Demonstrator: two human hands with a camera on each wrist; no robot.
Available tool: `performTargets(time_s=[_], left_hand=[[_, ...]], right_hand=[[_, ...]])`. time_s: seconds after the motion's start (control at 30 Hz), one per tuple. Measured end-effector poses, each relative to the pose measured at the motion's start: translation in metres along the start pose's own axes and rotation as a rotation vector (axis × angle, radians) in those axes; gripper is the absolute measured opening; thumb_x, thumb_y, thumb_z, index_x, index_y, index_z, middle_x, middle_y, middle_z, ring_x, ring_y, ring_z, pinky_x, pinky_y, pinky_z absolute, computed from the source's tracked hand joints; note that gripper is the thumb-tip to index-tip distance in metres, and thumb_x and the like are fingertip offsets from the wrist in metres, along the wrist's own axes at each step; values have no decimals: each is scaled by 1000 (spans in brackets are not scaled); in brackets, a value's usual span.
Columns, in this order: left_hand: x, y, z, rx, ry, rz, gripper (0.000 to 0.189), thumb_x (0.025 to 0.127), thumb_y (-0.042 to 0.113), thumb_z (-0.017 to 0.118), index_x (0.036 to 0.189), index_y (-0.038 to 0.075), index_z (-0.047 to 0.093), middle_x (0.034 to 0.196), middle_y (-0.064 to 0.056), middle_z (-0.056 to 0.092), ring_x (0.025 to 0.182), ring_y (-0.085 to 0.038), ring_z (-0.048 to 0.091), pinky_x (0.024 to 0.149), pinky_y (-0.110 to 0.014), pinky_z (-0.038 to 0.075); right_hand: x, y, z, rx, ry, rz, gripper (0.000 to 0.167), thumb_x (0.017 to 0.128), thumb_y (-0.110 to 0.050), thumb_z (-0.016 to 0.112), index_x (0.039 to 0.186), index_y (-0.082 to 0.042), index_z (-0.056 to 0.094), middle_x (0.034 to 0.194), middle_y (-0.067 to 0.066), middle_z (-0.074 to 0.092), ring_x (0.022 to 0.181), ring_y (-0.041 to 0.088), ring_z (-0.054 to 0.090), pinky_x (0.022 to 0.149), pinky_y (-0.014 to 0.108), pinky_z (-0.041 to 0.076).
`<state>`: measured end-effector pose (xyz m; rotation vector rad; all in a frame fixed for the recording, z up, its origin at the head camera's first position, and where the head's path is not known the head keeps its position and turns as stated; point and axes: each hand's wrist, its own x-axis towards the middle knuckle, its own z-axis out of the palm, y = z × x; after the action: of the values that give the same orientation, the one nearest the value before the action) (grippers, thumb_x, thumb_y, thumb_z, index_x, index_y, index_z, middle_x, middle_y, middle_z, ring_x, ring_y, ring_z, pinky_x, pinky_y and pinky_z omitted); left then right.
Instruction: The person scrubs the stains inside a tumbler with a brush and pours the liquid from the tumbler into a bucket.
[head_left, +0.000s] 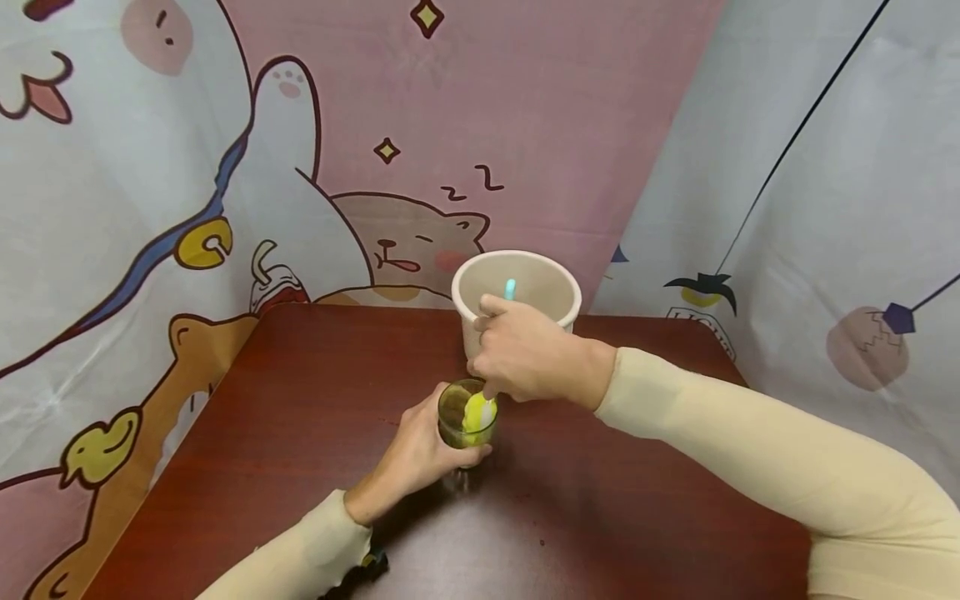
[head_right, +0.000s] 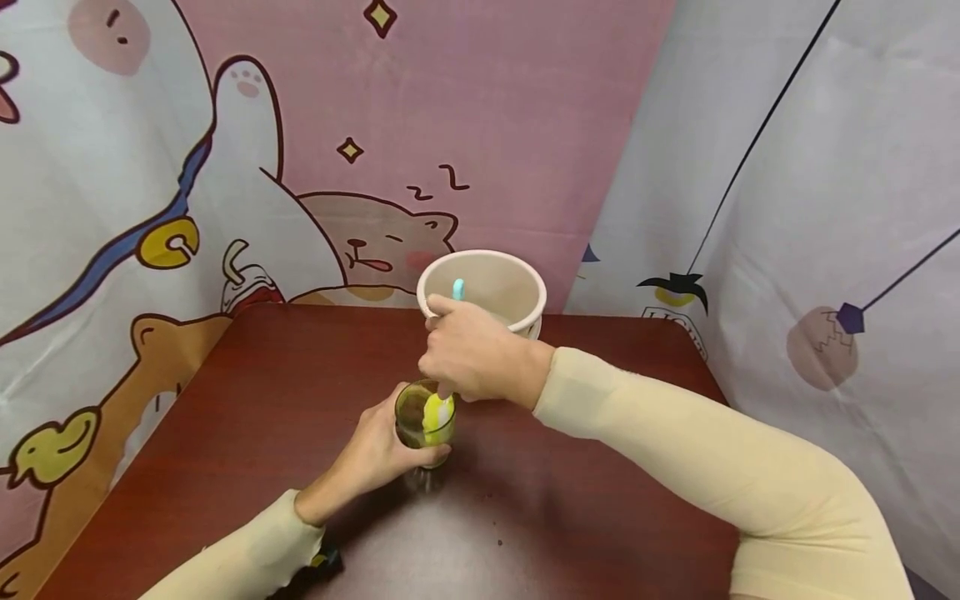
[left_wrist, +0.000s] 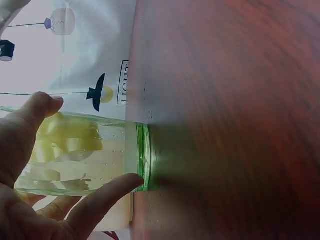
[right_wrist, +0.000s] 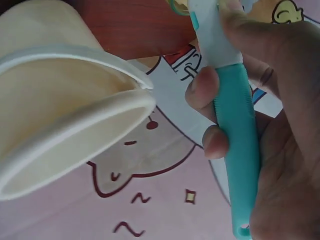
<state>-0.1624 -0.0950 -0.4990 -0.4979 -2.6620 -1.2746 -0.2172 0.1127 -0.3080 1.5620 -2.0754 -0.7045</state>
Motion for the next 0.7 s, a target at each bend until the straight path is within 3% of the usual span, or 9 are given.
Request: performTargets(time_s=[0.2, 0.33, 0.5, 0.7], left_hand=[[1, 1, 0, 0, -7, 1, 80, 78, 43, 109, 143, 27, 65, 119, 11, 79, 106, -10, 77, 92, -32, 64], [0, 1, 1, 1, -8, -4, 80, 78, 42, 110, 142, 27, 66, 120, 12, 79, 106, -9, 77, 93, -31, 64], [-1, 1, 1, 1, 6, -10, 80, 77, 41, 110, 141, 26, 65, 120, 12, 79, 105, -10, 77, 92, -31, 64], [-1, 1, 3, 22, 26, -3, 80, 76, 44, 110, 139, 25, 64, 114, 11, 78, 101, -10, 77, 89, -32, 64]], right_hand=[[-12, 9, 12, 229, 20, 86, 33, 87, -66, 93, 81, -36, 83, 64, -7, 74, 82, 21, 69, 93, 48, 38], [-18, 9, 19, 308, 44, 119, 35, 82, -65, 98, 82, -34, 81, 65, -10, 73, 73, 19, 70, 91, 47, 38], [-23, 4, 22, 280, 64, 144, 41, 78, -61, 102, 77, -30, 75, 62, -7, 66, 67, 19, 66, 88, 43, 37], [-16, -8, 14, 118, 152, 97, 43, 86, -61, 94, 75, -27, 71, 63, -5, 63, 68, 19, 63, 83, 37, 40]])
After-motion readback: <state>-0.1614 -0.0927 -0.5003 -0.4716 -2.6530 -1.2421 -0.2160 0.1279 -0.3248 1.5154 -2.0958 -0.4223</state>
